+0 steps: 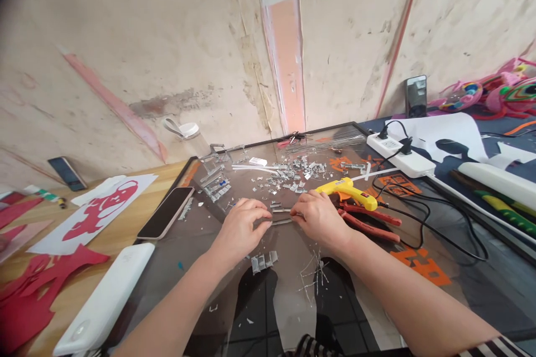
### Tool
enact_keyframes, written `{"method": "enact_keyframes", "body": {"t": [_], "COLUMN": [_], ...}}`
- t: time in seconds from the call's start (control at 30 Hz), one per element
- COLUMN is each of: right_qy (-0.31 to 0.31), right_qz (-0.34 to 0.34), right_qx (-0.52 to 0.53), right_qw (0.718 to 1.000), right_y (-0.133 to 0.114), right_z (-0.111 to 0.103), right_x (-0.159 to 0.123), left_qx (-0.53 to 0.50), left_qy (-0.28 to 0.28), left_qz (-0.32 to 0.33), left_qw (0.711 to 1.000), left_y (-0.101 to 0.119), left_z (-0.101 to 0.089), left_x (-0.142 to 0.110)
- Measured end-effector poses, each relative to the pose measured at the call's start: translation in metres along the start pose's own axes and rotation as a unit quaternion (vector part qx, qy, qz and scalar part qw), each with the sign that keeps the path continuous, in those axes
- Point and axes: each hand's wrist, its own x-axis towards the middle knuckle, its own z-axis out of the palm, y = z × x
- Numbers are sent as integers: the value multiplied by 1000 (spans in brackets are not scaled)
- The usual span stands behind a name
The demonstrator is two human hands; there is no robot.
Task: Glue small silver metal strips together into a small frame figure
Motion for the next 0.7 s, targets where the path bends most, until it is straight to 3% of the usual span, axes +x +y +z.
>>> {"method": "enact_keyframes", "body": {"t": [0.23, 0.7], "right_qy": [-15, -35], "right_qz": [-2, 11], "right_qx": [-13, -11], "right_qw": [1000, 999], "right_y": [1, -1], "right_z": [6, 7], "right_x": [1, 4], "left_qx": [43, 42], "left_qy": [-53, -44], "left_qz": [-20, -9], "left_qw": [997, 998], "left_y": [3, -6], "left_z": [9, 22], "left_x": [14, 14]}}
